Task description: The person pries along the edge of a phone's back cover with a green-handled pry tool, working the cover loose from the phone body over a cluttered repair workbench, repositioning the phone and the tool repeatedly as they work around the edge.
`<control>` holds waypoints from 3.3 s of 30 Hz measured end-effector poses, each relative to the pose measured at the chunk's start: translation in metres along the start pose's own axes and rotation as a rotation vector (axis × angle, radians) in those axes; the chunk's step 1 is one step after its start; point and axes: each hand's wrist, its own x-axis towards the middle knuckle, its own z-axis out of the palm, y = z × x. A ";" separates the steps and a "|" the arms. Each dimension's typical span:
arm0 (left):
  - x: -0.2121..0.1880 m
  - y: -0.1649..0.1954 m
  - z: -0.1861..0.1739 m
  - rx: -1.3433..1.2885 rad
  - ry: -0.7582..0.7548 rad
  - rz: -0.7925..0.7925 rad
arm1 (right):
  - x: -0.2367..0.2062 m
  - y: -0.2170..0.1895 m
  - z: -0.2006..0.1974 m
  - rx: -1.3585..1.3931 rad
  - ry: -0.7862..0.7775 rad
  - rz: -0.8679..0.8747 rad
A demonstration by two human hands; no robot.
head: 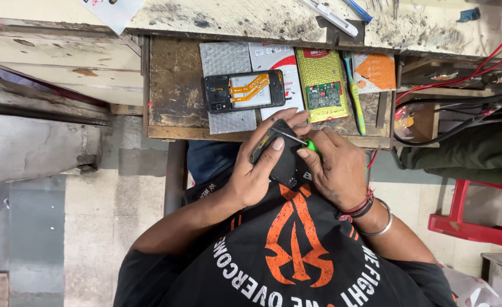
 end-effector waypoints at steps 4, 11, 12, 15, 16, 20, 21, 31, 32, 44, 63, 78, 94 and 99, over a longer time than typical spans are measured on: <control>0.000 -0.001 -0.001 0.008 0.005 -0.016 | -0.001 0.000 0.004 0.019 -0.002 0.004; 0.001 -0.001 0.001 0.004 0.025 -0.017 | 0.000 -0.002 0.005 0.020 0.020 0.003; 0.001 -0.001 0.001 0.011 0.032 -0.026 | 0.000 -0.003 0.005 0.025 0.022 0.005; 0.000 -0.002 0.002 0.021 0.038 -0.015 | 0.000 -0.004 0.005 0.034 0.023 0.012; 0.000 -0.002 0.002 0.024 0.036 -0.001 | 0.000 -0.004 0.005 0.032 0.026 0.012; -0.001 -0.001 0.004 0.048 0.039 -0.005 | 0.002 -0.003 0.005 0.066 0.045 0.058; -0.003 0.000 0.005 0.095 0.030 0.010 | 0.002 -0.003 0.004 0.067 0.050 0.059; -0.002 -0.001 0.006 0.089 0.008 0.029 | -0.001 0.001 0.005 0.019 0.039 -0.033; -0.002 -0.001 0.006 0.073 0.012 0.018 | -0.001 0.001 0.006 0.015 0.038 -0.033; -0.004 -0.005 0.007 -0.001 0.054 -0.024 | 0.000 -0.002 0.011 -0.024 0.008 0.036; -0.006 -0.006 0.007 -0.040 0.059 -0.024 | -0.001 -0.001 0.010 0.008 0.024 0.012; -0.005 -0.005 0.006 -0.029 0.047 0.003 | 0.001 -0.001 0.007 0.055 0.053 0.009; -0.007 -0.013 0.005 -0.097 0.073 0.019 | 0.002 -0.001 0.014 0.019 0.046 0.045; -0.009 -0.012 0.004 -0.088 0.077 0.006 | 0.001 -0.002 0.014 0.021 0.044 0.044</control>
